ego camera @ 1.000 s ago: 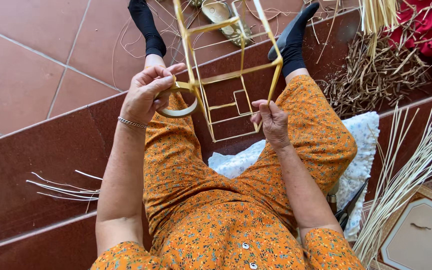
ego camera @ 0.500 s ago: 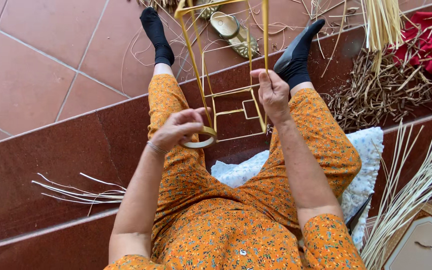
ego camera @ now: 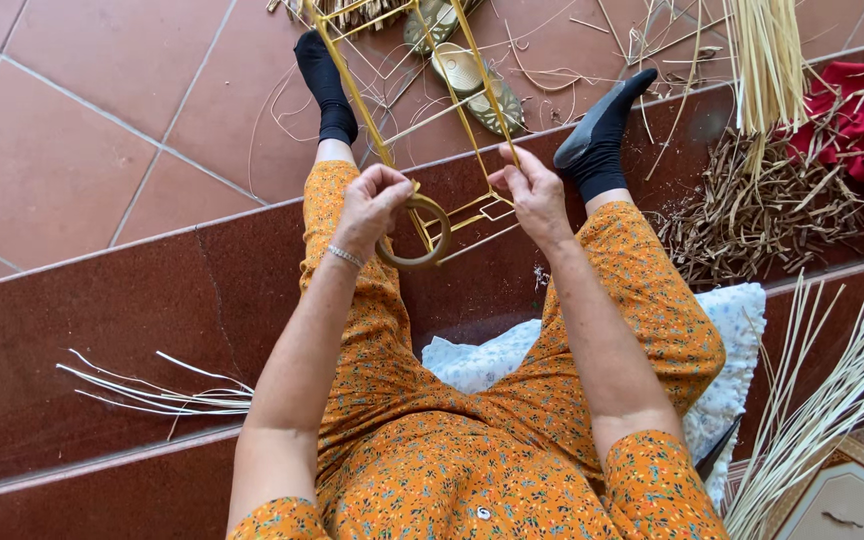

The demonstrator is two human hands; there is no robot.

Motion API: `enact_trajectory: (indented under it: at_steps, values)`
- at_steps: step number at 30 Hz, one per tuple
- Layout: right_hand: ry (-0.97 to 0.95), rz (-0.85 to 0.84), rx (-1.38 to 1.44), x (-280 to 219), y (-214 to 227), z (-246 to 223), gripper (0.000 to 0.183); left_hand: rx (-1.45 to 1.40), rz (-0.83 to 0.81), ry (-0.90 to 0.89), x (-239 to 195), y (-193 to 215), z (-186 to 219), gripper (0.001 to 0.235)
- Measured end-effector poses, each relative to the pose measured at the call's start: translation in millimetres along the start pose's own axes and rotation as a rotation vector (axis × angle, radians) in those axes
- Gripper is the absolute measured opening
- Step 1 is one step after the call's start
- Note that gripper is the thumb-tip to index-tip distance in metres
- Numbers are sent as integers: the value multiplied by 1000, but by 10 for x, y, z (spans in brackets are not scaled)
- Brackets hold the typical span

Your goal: The person sits on the floor and assembles a rectangular basket frame using thin wooden strips, tape, and scissors. They wrap tape around the frame's joints to secure them, cut excess tape, and adjust the frame's shape.

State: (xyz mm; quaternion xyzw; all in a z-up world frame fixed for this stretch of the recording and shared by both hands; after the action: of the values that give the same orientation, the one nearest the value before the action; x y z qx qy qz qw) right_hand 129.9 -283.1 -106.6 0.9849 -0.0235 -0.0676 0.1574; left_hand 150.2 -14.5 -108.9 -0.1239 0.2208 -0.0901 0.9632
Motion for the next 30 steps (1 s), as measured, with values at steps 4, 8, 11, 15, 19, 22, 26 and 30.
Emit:
enact_trajectory:
  at_steps: [4,8,11,15,19,22,26,30]
  values:
    - [-53,59,3,-295,22,318,32,40,51,44,203,80,56,8]
    - [-81,90,209,-447,-3,530,33,13,52,45,266,46,44,8]
    - [-95,76,235,-468,-21,573,34,-37,52,31,215,27,53,8]
    - [-122,80,245,-477,8,515,38,-110,78,-50,4,63,172,8]
    - [-122,131,226,-569,118,453,38,-65,148,-159,-439,87,279,5]
    - [3,258,119,-697,208,314,31,-55,48,-90,-796,-65,187,3]
    - [-81,351,-32,-991,200,139,15,249,-89,-142,-1055,-461,78,7]
    - [131,97,81,-1259,37,-368,14,426,-170,-349,-1144,-870,174,7]
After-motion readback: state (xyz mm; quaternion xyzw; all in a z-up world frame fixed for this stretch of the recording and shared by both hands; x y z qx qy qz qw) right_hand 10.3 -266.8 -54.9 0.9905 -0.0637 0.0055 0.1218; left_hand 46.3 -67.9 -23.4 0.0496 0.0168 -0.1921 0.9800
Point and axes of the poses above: each hand's wrist, its own x-axis towards the middle knuckle, its own y-axis out of the back of the hand, z = x × y, the point moved 6 cm from there along x, towards the middle knuckle, and after that the axes turned 5 degrees about -x, right-handed, at the moved point
